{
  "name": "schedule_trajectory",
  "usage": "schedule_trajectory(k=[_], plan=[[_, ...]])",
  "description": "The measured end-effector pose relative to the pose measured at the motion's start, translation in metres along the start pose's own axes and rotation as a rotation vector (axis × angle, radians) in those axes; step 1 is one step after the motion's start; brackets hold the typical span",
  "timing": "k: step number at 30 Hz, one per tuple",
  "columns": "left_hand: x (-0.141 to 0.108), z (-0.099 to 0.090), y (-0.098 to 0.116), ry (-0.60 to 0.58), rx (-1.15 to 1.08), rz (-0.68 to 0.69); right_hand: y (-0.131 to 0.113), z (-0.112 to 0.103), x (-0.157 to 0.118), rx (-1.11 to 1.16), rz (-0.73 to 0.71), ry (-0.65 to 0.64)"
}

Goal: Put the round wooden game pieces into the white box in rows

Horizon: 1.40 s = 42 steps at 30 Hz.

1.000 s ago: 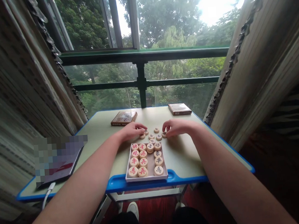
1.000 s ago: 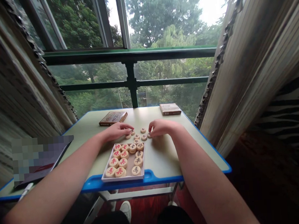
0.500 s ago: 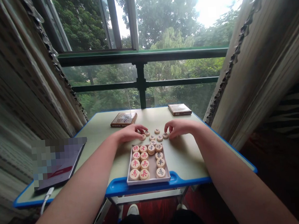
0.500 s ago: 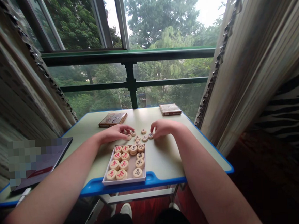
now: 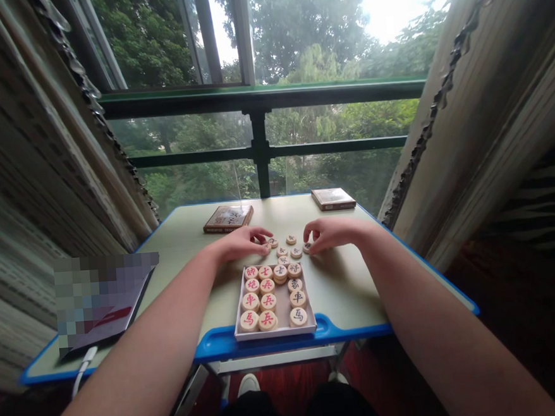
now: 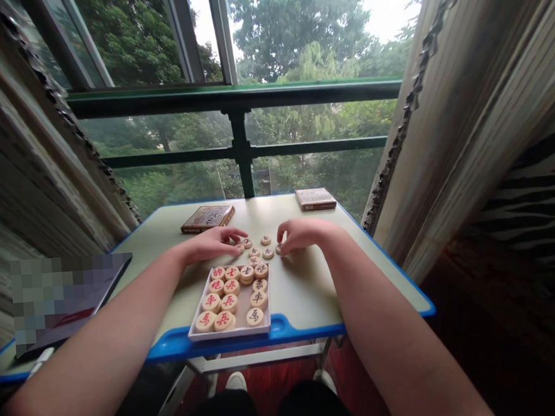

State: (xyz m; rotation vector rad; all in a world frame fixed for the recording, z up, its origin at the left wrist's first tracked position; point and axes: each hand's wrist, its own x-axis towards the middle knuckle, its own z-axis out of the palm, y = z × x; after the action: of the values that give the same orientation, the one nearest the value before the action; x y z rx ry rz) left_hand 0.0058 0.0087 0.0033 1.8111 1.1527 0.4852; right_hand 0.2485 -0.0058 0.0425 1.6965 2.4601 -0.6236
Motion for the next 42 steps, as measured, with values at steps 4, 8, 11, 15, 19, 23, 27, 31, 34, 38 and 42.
schedule_trajectory(k=[4, 8, 11, 15, 19, 23, 27, 31, 34, 38, 42], plan=[[0.002, -0.001, -0.004, 0.030, -0.027, 0.023, -0.002, -0.001, -0.002, -0.021, 0.002, 0.000], [0.004, -0.002, -0.004, 0.148, 0.034, 0.060, -0.006, -0.004, -0.006, -0.054, 0.017, 0.020], [0.004, -0.002, -0.004, 0.167, 0.049, 0.041, -0.016, -0.006, -0.016, -0.042, -0.064, 0.052], [0.004, -0.002, -0.005, 0.118, 0.031, 0.045, -0.038, -0.005, -0.032, 0.018, -0.285, 0.015], [0.003, -0.002, -0.005, 0.109, -0.003, 0.050, -0.054, 0.000, -0.042, -0.003, -0.375, -0.045], [0.003, -0.003, -0.004, 0.094, -0.027, 0.045, -0.056, 0.001, -0.044, -0.017, -0.390, -0.064], [0.003, -0.004, -0.004, 0.087, -0.014, 0.040, -0.055, 0.001, -0.044, -0.046, -0.379, -0.042], [0.006, -0.006, -0.007, 0.070, -0.029, 0.040, -0.055, 0.004, -0.044, -0.069, -0.398, -0.023], [0.008, -0.006, -0.008, 0.061, -0.029, 0.039, -0.056, 0.006, -0.045, -0.089, -0.392, 0.011], [0.007, -0.005, -0.006, 0.062, -0.039, 0.023, -0.055, 0.008, -0.046, -0.114, -0.382, 0.038], [0.007, -0.005, -0.005, 0.071, -0.030, 0.017, -0.057, 0.010, -0.047, -0.165, -0.390, 0.061]])
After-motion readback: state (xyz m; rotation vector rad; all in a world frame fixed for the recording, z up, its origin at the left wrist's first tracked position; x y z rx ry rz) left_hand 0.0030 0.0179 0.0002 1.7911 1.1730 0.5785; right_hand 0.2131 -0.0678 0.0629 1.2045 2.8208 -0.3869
